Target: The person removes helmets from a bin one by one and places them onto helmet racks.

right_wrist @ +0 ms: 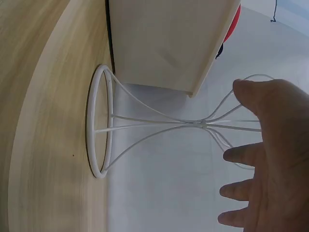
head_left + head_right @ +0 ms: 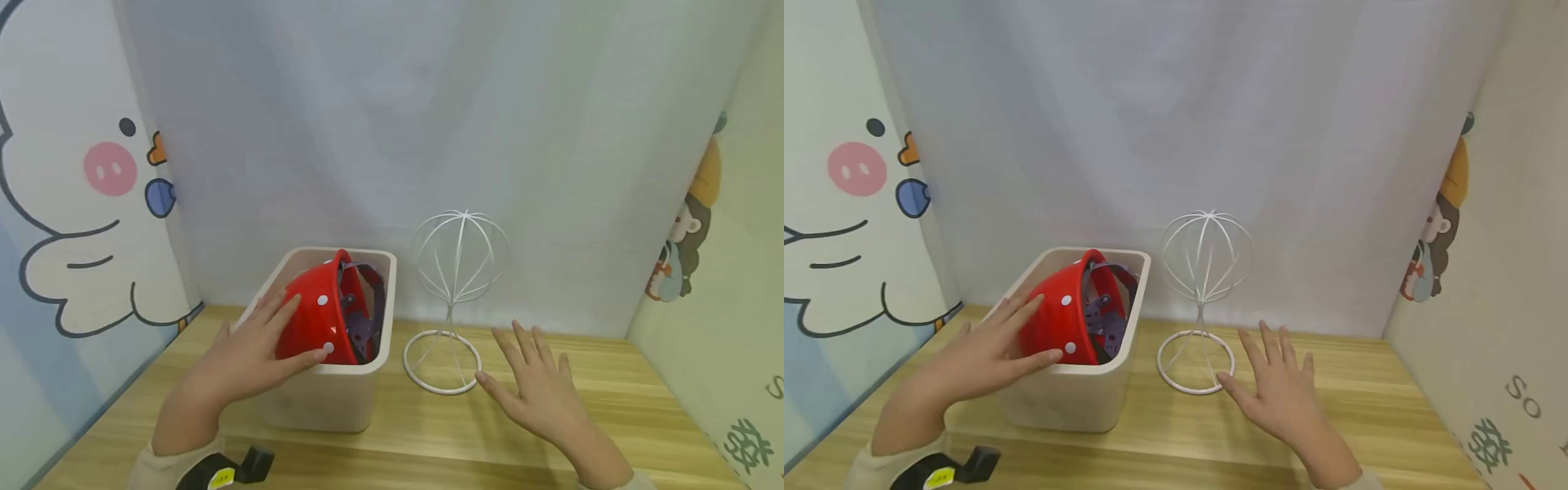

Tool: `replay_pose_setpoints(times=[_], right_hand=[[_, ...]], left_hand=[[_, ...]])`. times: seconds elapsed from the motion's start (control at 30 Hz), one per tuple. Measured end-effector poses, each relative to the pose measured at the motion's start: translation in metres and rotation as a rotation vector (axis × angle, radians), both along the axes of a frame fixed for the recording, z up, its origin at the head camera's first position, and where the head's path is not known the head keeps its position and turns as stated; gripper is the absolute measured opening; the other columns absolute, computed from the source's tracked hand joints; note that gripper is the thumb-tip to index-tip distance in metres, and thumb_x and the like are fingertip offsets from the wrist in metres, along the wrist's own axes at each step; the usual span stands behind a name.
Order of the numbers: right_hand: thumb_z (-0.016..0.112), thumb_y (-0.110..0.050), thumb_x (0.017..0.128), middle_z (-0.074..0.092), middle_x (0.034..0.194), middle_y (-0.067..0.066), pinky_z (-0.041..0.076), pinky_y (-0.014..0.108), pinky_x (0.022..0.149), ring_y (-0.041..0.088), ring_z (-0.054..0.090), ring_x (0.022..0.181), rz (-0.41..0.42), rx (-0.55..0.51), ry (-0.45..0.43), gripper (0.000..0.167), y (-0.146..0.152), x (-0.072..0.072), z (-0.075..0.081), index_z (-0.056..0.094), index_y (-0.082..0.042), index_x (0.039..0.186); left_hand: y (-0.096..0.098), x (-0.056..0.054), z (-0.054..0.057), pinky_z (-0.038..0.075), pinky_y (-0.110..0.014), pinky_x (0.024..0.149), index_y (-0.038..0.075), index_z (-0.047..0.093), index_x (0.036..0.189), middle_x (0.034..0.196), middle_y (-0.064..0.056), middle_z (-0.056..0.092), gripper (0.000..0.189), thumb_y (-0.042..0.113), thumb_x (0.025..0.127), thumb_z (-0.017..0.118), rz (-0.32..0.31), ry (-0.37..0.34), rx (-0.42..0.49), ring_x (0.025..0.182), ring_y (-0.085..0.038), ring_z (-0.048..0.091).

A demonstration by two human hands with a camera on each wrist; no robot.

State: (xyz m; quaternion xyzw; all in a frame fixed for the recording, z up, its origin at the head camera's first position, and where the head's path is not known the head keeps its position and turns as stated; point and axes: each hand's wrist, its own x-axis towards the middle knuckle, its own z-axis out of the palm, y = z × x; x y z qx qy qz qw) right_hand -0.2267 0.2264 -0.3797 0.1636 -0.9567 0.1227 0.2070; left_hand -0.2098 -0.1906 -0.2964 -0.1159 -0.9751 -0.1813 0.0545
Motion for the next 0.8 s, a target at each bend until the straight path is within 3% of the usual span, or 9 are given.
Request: replay_pose_setpoints(times=[0.13,0.23,0.37,0.43,0.6,0.7,0.8], right_hand=[[0.059,-0.047,0.100,0.050,0.148,0.019,0.039,0.070,0.101,0.046,0.045,0.135,0.110,-0.126,-0.034,0.058,-0.006,-0.001,0.002,0.055,-0.007,0.141],[0.061,-0.035,0.101,0.062,0.136,0.014,0.048,0.059,0.098,0.038,0.057,0.126,0.235,-0.248,-0.057,0.044,-0.016,-0.002,0.007,0.060,-0.008,0.135],[0.062,-0.025,0.102,0.066,0.129,0.004,0.054,0.049,0.095,0.026,0.063,0.120,0.410,-0.374,-0.057,0.032,-0.043,-0.003,0.027,0.061,-0.013,0.131],[0.062,-0.023,0.102,0.066,0.129,0.001,0.053,0.046,0.097,0.022,0.063,0.120,0.470,-0.402,-0.053,0.031,-0.062,-0.003,0.043,0.060,-0.014,0.131],[0.063,-0.032,0.100,0.062,0.135,0.007,0.048,0.051,0.103,0.027,0.057,0.128,0.489,-0.414,-0.111,0.042,-0.119,-0.016,0.081,0.053,-0.013,0.137],[0.062,-0.043,0.098,0.057,0.141,0.011,0.050,0.053,0.101,0.032,0.055,0.129,0.459,-0.461,-0.238,0.058,-0.157,-0.033,0.094,0.043,-0.017,0.146],[0.057,-0.055,0.097,0.054,0.142,0.013,0.053,0.053,0.095,0.033,0.056,0.127,0.385,-0.513,-0.373,0.071,-0.193,-0.050,0.101,0.034,-0.020,0.153]], left_hand=[[-0.010,0.000,0.001,0.020,-0.084,0.101,0.013,0.029,0.160,0.163,-0.018,0.025,0.101,0.078,0.086,0.053,-0.015,0.006,0.022,0.143,-0.047,0.029],[-0.023,-0.004,-0.002,0.029,-0.080,0.100,0.015,0.024,0.161,0.162,-0.020,0.027,0.099,0.074,0.088,0.054,-0.034,0.016,0.063,0.143,-0.048,0.030],[-0.043,-0.010,-0.008,0.040,-0.074,0.097,0.012,0.016,0.162,0.162,-0.024,0.022,0.101,0.069,0.090,0.057,-0.040,-0.036,0.148,0.143,-0.051,0.026],[-0.051,-0.015,-0.014,0.046,-0.068,0.096,0.011,0.014,0.162,0.161,-0.022,0.024,0.100,0.063,0.091,0.062,-0.075,-0.088,0.235,0.142,-0.049,0.028],[-0.059,-0.023,-0.025,0.052,-0.059,0.093,0.018,0.007,0.162,0.159,-0.015,0.028,0.106,0.053,0.087,0.073,-0.141,-0.202,0.428,0.140,-0.043,0.032],[-0.061,-0.022,-0.025,0.056,-0.059,0.085,0.022,0.002,0.163,0.160,-0.017,0.024,0.113,0.049,0.084,0.077,-0.126,-0.281,0.524,0.139,-0.047,0.030],[-0.062,-0.020,-0.024,0.057,-0.057,0.083,0.024,0.002,0.162,0.160,-0.016,0.024,0.115,0.045,0.082,0.080,-0.124,-0.308,0.576,0.139,-0.047,0.031]])
